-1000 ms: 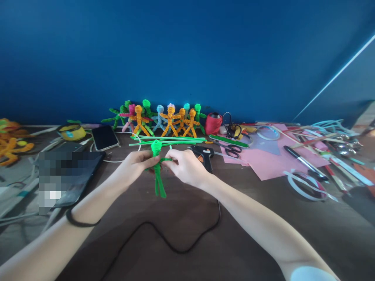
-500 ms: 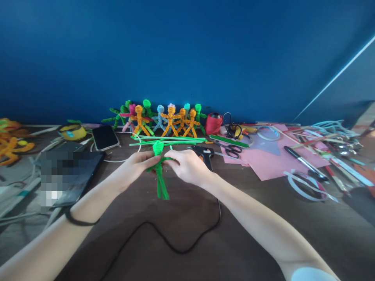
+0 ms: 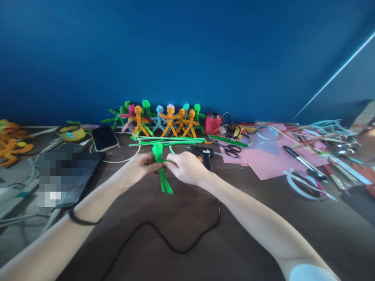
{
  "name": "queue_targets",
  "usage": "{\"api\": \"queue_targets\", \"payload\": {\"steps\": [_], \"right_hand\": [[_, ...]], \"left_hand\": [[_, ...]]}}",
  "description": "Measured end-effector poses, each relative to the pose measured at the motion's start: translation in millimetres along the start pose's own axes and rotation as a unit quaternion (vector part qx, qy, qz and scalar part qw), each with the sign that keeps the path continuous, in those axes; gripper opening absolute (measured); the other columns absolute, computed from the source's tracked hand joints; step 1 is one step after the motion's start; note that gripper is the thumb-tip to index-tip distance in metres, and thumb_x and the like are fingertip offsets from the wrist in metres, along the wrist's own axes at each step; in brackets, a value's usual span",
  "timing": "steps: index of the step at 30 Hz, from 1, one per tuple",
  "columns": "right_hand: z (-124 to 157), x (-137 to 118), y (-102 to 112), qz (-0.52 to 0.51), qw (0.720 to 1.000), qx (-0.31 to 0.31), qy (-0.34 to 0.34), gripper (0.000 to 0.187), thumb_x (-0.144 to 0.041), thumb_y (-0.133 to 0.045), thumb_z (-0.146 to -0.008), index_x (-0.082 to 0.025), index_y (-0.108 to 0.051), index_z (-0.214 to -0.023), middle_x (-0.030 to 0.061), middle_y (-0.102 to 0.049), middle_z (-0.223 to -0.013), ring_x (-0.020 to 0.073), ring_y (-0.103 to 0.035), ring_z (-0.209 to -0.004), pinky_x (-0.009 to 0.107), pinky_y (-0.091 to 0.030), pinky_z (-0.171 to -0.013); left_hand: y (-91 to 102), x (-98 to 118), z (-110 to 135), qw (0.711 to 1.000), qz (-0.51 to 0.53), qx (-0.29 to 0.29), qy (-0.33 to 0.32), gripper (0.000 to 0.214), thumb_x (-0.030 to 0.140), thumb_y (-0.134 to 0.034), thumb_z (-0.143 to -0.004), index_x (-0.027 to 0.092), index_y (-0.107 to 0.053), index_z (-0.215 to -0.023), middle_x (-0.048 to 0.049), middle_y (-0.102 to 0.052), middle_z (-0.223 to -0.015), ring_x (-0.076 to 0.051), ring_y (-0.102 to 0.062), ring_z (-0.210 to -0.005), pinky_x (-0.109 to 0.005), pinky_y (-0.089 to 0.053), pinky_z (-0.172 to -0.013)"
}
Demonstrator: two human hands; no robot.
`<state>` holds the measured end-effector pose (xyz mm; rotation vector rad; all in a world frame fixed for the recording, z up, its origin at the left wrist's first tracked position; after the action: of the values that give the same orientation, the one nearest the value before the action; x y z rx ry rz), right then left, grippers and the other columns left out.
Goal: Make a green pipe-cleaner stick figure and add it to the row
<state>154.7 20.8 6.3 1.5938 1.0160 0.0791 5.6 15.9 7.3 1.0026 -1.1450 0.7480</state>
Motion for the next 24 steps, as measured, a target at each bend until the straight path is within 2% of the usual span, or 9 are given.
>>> {"api": "queue_targets", "payload": {"steps": [3,8,12,15,17,19,22,24], "right_hand": [[-2,-1,3,-0.079,0.996,-0.026,-0.042,0.029,-0.029,-0.044,-0.085,-0.014,-0.054,-0.062,-0.0032,-0.044,-0.05,0.0068,-0.039,-0.048,0.021,-0.025,-0.049],[-3,-3,4,-0.178,0.977,-0.06,-0.099,0.034,-0.033,-0.042,-0.086,-0.014,-0.048,-0.057,-0.0048,-0.041,-0.043,0.006,-0.037,-0.042,0.021,-0.026,-0.046],[-4,0,0,-0.248,0.958,-0.081,-0.115,0.034,-0.038,-0.04,-0.086,-0.014,-0.052,-0.065,-0.0063,-0.039,-0.04,0.0062,-0.036,-0.037,0.021,-0.027,-0.044],[-5,4,-1,-0.255,0.957,-0.071,-0.12,0.037,-0.044,-0.041,-0.085,-0.015,-0.052,-0.066,-0.0063,-0.04,-0.04,0.0068,-0.037,-0.038,0.021,-0.029,-0.045],[-6,8,0,-0.223,0.965,-0.06,-0.126,0.041,-0.048,-0.041,-0.084,-0.015,-0.048,-0.06,-0.0053,-0.042,-0.04,0.0069,-0.039,-0.039,0.021,-0.031,-0.047],[-6,11,2,-0.18,0.973,-0.041,-0.138,0.046,-0.051,-0.039,-0.084,-0.016,-0.046,-0.056,-0.0046,-0.042,-0.04,0.0071,-0.039,-0.04,0.022,-0.031,-0.048],[-8,20,10,-0.105,0.984,0.028,-0.144,0.044,-0.047,-0.038,-0.085,-0.014,-0.055,-0.062,-0.0043,-0.042,-0.042,0.0076,-0.039,-0.041,0.022,-0.03,-0.049],[-10,27,18,-0.072,0.986,0.061,-0.141,0.034,-0.037,-0.042,-0.085,-0.014,-0.061,-0.07,-0.0036,-0.047,-0.046,0.0079,-0.041,-0.042,0.022,-0.032,-0.051]], "left_hand": [[0.5,-2,-1,0.998,-0.059,0.019,-0.028,0.018,0.033,-0.058,-0.073,0.016,-0.061,-0.073,-0.0002,-0.062,-0.067,-0.015,-0.056,-0.063,-0.025,-0.043,-0.059],[-0.3,3,2,0.977,-0.167,0.089,-0.102,0.02,0.034,-0.054,-0.076,0.018,-0.06,-0.067,0.0002,-0.062,-0.063,-0.016,-0.055,-0.063,-0.025,-0.04,-0.06],[0.5,6,2,0.974,-0.168,0.109,-0.108,0.02,0.032,-0.056,-0.076,0.017,-0.059,-0.063,0.0006,-0.061,-0.061,-0.015,-0.054,-0.062,-0.025,-0.039,-0.06],[0.8,0,-2,0.991,-0.082,0.07,-0.078,0.015,0.031,-0.061,-0.072,0.016,-0.062,-0.077,-0.0007,-0.065,-0.073,-0.016,-0.056,-0.066,-0.027,-0.042,-0.062],[0.5,-11,-6,0.998,0.034,0.027,-0.042,0.025,0.026,-0.066,-0.068,0.016,-0.06,-0.09,-0.0036,-0.066,-0.087,-0.018,-0.06,-0.074,-0.029,-0.045,-0.065],[1.5,-25,-10,0.988,0.156,-0.002,0.005,0.037,0.021,-0.07,-0.064,0.015,-0.058,-0.098,-0.0055,-0.066,-0.09,-0.019,-0.063,-0.076,-0.031,-0.047,-0.066],[9.4,-45,-15,0.956,0.291,0.022,0.035,0.028,0.018,-0.071,-0.064,0.014,-0.059,-0.09,-0.0046,-0.067,-0.08,-0.016,-0.064,-0.073,-0.029,-0.048,-0.069],[18.1,-53,-18,0.93,0.36,0.075,0.023,0.022,0.015,-0.072,-0.063,0.015,-0.061,-0.083,-0.002,-0.067,-0.073,-0.012,-0.062,-0.069,-0.022,-0.047,-0.064]]}}
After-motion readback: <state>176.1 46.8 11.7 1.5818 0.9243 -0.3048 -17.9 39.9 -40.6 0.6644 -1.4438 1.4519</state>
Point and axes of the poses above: each hand's wrist, its own z-axis away from the middle knuckle, its own y-axis out of the back of the hand, x = y × z, the point moved 3 cm from there along -z, towards the middle knuckle
